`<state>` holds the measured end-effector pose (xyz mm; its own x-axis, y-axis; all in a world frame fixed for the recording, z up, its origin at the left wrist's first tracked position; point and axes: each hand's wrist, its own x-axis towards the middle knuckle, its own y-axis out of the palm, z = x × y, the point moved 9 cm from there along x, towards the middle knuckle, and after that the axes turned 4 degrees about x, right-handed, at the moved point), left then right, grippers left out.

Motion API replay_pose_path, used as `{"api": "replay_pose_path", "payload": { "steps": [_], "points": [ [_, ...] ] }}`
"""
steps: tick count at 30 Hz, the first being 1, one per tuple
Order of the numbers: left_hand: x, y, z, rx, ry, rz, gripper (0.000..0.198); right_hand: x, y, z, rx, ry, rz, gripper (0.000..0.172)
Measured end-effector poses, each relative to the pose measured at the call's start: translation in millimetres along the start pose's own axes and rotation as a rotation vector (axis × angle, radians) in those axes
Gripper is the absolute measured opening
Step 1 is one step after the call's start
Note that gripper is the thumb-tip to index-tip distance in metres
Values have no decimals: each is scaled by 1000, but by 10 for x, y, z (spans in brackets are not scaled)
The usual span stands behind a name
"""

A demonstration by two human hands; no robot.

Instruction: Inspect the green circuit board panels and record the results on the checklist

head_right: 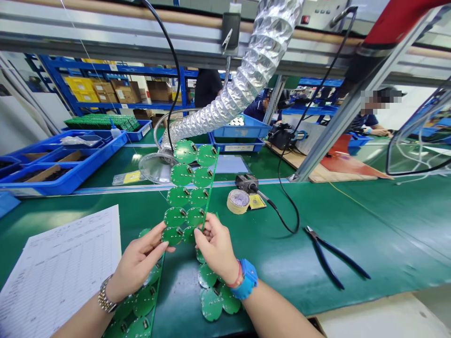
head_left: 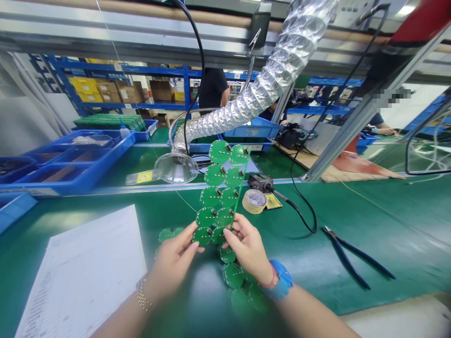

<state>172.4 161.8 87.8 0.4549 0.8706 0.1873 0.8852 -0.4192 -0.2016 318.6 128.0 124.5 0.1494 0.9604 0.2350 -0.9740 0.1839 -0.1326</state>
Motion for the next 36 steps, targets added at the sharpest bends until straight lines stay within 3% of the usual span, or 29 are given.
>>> {"api": "replay_pose_path", "payload": {
  "steps": [9, 20, 30, 36],
  "points": [
    [-1, 38, 2, 44, -9, 24, 47, 6, -26, -23, -41, -17, -33, 8],
    [20, 102, 93, -86, -96, 25, 49, -4, -60, -41, -94, -40, -59, 5],
    [58, 125, 126, -252, -106, 28, 47, -71, -49, 178, -252, -205, -68, 13],
    [64, 114, 152, -284, -105, 22, 47, -72, -43, 193, -286, -230, -70, 12]
  ]
}}
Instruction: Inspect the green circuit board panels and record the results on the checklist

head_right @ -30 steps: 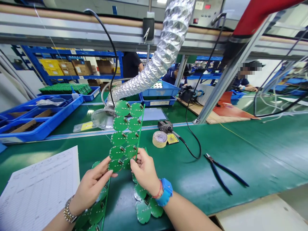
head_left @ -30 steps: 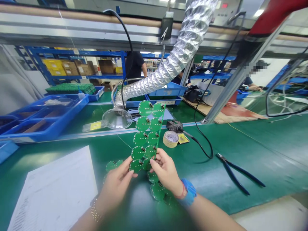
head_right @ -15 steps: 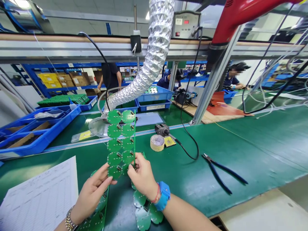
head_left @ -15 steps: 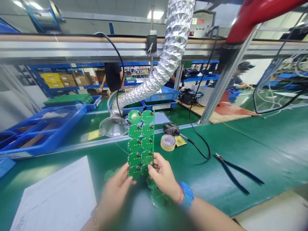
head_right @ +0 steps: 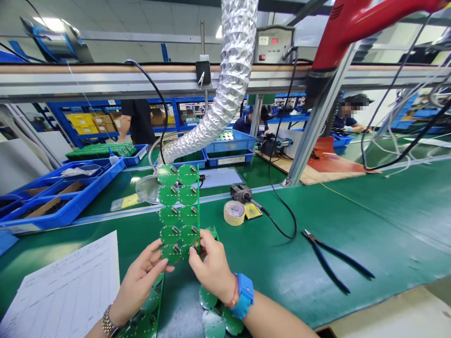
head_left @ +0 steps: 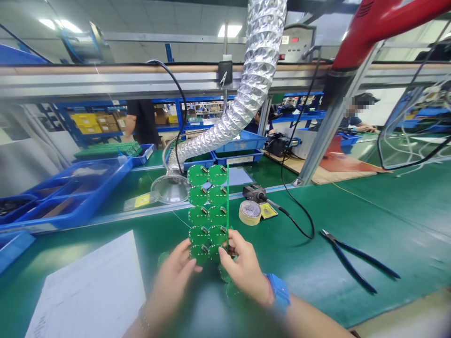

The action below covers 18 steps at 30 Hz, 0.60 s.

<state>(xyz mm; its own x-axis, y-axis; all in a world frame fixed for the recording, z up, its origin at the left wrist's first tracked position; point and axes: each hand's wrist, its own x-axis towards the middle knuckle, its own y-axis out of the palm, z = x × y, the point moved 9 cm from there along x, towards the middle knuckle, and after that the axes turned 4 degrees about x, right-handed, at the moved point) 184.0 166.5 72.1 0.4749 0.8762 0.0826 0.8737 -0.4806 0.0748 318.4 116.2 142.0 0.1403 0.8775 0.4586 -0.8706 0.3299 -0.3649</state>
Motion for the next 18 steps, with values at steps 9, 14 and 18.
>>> {"api": "replay_pose_path", "payload": {
  "steps": [9, 14, 18],
  "points": [
    [0, 18, -56, -18, 8, 17, 43, -15, 8, 18, 12, -19, 10, 15],
    [-1, 26, -58, -25, 5, 22, 43, -8, 7, 23, 16, -29, 6, 16],
    [-2, 21, -52, -29, 3, 22, 43, -3, 9, 21, 7, -25, 7, 14]
  ]
}}
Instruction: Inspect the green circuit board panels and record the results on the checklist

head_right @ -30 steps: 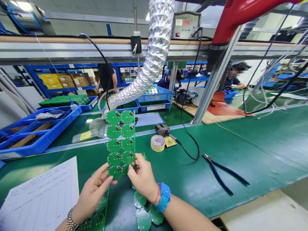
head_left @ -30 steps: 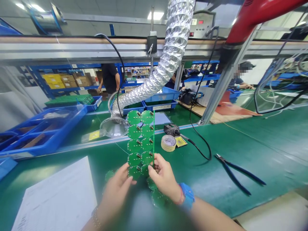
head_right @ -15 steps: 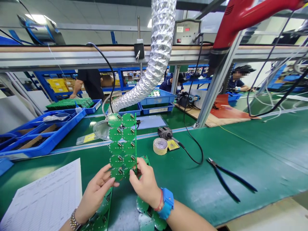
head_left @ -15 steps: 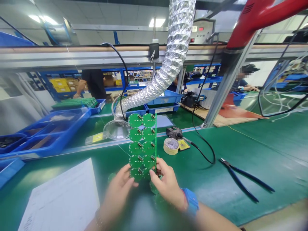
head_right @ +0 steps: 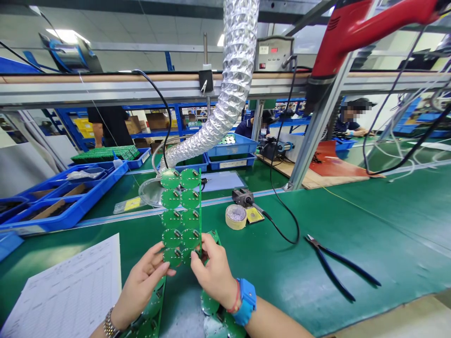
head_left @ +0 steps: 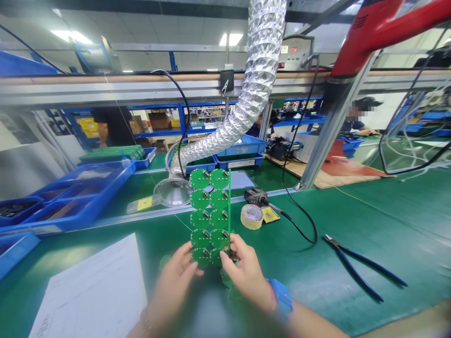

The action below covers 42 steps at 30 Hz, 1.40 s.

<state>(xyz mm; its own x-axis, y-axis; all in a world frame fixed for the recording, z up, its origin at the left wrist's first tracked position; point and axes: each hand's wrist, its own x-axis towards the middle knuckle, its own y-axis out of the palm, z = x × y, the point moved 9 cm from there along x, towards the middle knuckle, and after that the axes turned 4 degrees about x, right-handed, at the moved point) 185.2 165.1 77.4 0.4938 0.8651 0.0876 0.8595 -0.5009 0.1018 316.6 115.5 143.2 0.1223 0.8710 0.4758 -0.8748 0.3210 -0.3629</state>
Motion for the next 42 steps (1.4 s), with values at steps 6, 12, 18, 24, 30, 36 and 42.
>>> {"api": "replay_pose_path", "payload": {
  "steps": [6, 12, 18, 24, 30, 36, 42],
  "points": [
    [11, -4, 24, 22, -4, 4, 44, -11, -2, 5, -4, -5, -3, 15],
    [17, 0, 41, 28, -2, 14, 43, -9, 1, 12, 4, -12, 1, 16],
    [25, 2, 37, 25, -9, 11, 43, -7, 1, 12, 1, -19, -5, 16],
    [19, -7, 30, 13, -7, 5, 44, 6, -4, 13, -13, -16, -6, 14],
    [25, -11, 35, -25, -6, 4, 44, 7, 0, -11, 28, 22, 8, 12],
    [14, 43, 42, -125, -24, 79, 48, 22, 86, -164, 307, 190, 95, 11],
    [3, 69, 12, -161, -14, 115, 46, 21, 101, -198, 436, 223, 107, 13]
  ]
}}
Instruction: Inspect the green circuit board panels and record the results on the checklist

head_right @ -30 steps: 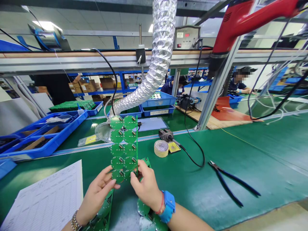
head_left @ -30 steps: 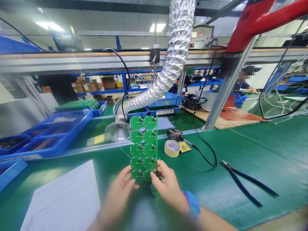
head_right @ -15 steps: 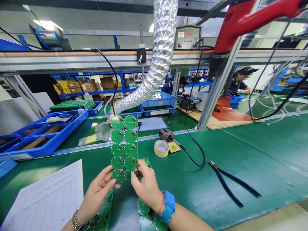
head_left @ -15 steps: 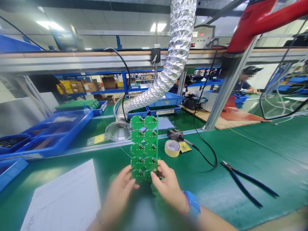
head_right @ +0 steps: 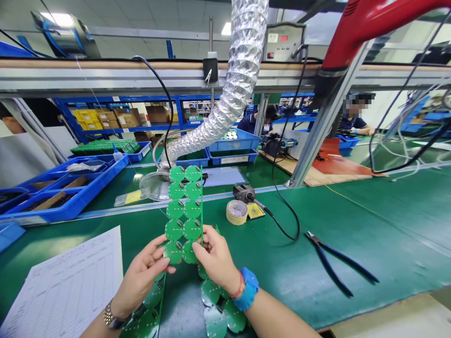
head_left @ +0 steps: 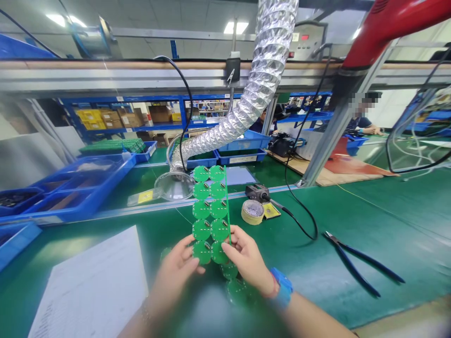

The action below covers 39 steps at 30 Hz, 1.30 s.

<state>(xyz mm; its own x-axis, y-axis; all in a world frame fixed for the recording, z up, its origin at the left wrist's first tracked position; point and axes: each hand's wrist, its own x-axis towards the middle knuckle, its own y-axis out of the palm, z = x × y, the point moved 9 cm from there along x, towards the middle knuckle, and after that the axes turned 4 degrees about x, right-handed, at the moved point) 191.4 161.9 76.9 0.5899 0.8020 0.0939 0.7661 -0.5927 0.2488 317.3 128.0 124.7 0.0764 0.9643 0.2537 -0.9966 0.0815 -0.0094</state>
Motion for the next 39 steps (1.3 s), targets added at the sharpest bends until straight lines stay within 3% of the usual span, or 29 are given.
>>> {"api": "replay_pose_path", "payload": {
  "steps": [7, 19, 28, 34, 37, 39],
  "points": [
    [7, -38, -12, -35, 6, -40, 47, 43, 2, -81, 195, 72, 13, 31],
    [15, -67, -10, -26, 8, -72, 48, 37, 13, -90, 183, 95, 12, 36],
    [-5, 30, -26, 4, 21, 19, 47, 169, -371, -37, 142, 4, -184, 31],
    [-33, 124, -8, 18, 8, 84, 51, 149, -437, 98, 10, -32, -254, 24],
    [-21, 66, -31, 94, -18, 72, 49, 96, -513, 188, -9, -23, -281, 26],
    [15, -100, -103, 167, 15, -27, 37, 33, -645, 208, -17, 22, -323, 26]
  ]
}}
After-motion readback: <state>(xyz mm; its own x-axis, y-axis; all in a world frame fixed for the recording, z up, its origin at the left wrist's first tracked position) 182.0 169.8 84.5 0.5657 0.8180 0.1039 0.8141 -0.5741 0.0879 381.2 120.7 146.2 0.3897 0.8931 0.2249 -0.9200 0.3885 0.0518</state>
